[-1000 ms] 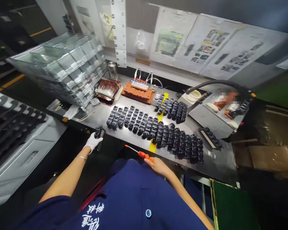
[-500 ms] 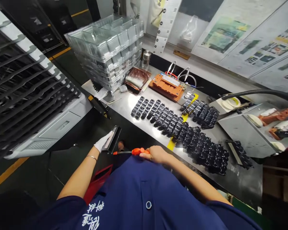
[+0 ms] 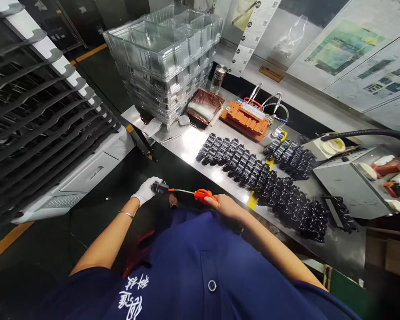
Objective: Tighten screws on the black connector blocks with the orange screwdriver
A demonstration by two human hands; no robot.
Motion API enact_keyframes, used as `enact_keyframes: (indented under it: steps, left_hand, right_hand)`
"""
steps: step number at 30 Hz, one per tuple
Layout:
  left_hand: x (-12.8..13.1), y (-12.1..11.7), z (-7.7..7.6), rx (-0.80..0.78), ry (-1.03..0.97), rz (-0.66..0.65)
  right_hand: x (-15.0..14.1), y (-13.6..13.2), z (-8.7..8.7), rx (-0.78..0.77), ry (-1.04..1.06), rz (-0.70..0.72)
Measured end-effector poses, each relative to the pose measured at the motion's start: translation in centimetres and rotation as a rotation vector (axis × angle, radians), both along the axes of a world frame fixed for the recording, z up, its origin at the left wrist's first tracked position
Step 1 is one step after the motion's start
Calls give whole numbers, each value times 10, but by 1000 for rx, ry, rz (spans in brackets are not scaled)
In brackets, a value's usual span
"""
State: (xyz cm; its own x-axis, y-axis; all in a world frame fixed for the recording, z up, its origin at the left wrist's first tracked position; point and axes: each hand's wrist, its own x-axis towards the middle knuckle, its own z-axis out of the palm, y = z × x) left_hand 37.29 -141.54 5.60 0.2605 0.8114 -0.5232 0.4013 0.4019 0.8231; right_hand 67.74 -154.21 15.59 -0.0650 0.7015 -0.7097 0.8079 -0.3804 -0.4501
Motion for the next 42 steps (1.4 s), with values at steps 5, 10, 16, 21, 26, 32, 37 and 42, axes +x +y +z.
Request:
enact_keyframes:
  steps: [5, 10, 16, 21, 26, 32, 37, 42]
  left_hand:
    - [-22, 22, -4, -71, -124, -89]
    - [-38, 50, -1, -598, -337, 407]
    - [-29, 72, 11, -856, -312, 376]
    - [-26, 85, 7, -677, -278, 236]
    - [-21, 95, 1, -163, -80, 160]
    - [-13, 102, -1, 82, 78, 43]
    - [-10, 101, -5, 89, 110, 22]
    - [-19, 93, 7, 35, 70, -84]
  right_hand:
    - [-7, 10, -2, -28, 30, -106]
    - [-29, 23, -1, -53, 84, -21]
    - [-54, 48, 2, 30, -86, -37]
    - [-52, 59, 6, -9, -93, 26]
    - [-59, 62, 8, 7, -137, 130]
    - [-82, 61, 1, 20, -215, 168]
    - [-88, 64, -1, 29, -208, 182]
    - [-84, 71, -1, 51, -270, 48]
